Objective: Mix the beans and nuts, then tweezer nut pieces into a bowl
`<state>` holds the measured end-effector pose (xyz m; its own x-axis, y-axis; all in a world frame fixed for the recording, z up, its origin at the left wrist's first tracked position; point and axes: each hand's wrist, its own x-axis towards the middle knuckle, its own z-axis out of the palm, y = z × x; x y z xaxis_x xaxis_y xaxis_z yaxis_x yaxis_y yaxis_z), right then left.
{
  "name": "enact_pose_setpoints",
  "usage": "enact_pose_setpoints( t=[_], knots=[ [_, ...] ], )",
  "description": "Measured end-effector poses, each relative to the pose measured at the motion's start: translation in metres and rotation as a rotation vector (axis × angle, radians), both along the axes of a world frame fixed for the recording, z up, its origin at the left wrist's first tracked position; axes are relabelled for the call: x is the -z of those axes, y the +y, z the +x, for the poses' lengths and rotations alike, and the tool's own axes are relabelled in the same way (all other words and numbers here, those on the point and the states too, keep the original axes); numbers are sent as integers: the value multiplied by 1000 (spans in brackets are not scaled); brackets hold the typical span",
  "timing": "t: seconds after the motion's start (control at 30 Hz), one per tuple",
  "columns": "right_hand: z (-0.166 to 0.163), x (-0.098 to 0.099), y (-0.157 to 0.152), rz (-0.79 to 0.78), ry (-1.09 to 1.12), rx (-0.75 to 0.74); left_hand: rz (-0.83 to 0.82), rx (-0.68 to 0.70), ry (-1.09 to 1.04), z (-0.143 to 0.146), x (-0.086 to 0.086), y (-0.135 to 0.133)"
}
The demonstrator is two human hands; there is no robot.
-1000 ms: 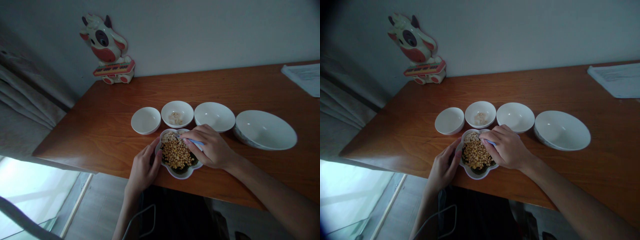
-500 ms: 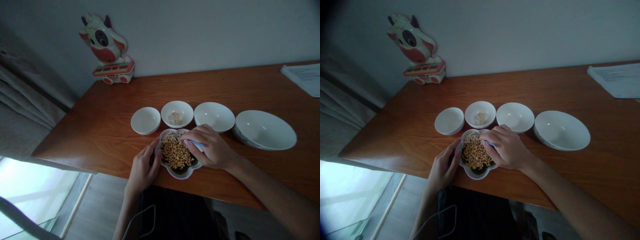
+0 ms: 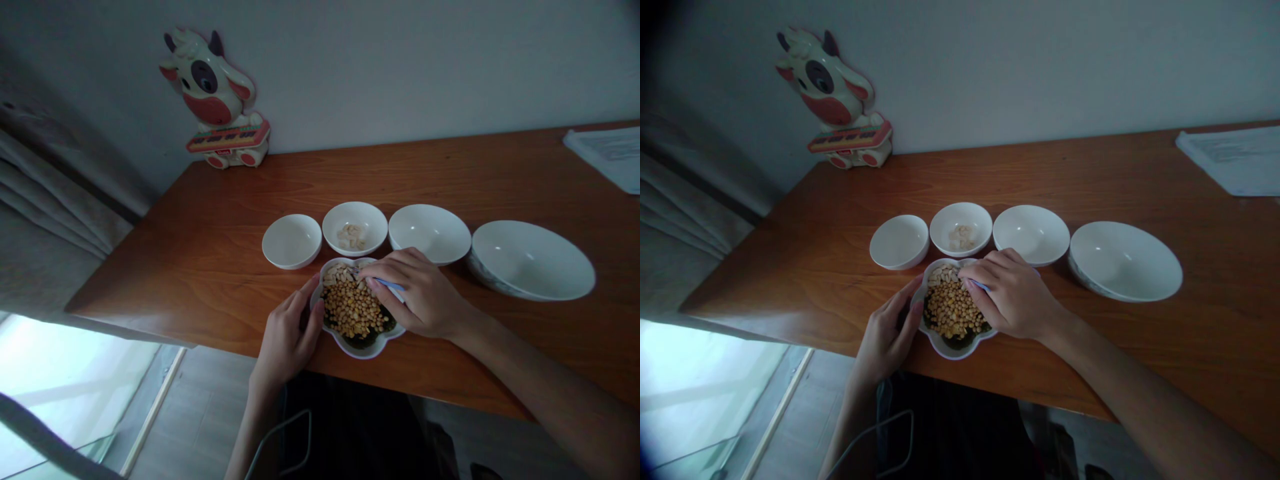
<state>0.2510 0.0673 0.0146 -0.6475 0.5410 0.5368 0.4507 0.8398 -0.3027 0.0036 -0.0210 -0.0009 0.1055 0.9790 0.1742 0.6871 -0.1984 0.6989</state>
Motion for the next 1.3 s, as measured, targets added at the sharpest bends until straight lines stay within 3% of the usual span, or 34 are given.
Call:
enact_pose_setpoints(
  t=[0.5, 0.73, 1.0, 1.3],
  knots=[
    [0, 1, -1, 22, 71, 91, -3, 3, -10, -1, 1, 0],
    [2, 1, -4, 90, 206, 90, -9, 6, -18, 0, -1, 0],
    [3, 0, -3, 87, 258, 278, -10, 4, -1, 0, -1, 0],
    [3, 5, 0, 97, 281, 261, 4, 9, -2, 1, -1, 0]
  ],
)
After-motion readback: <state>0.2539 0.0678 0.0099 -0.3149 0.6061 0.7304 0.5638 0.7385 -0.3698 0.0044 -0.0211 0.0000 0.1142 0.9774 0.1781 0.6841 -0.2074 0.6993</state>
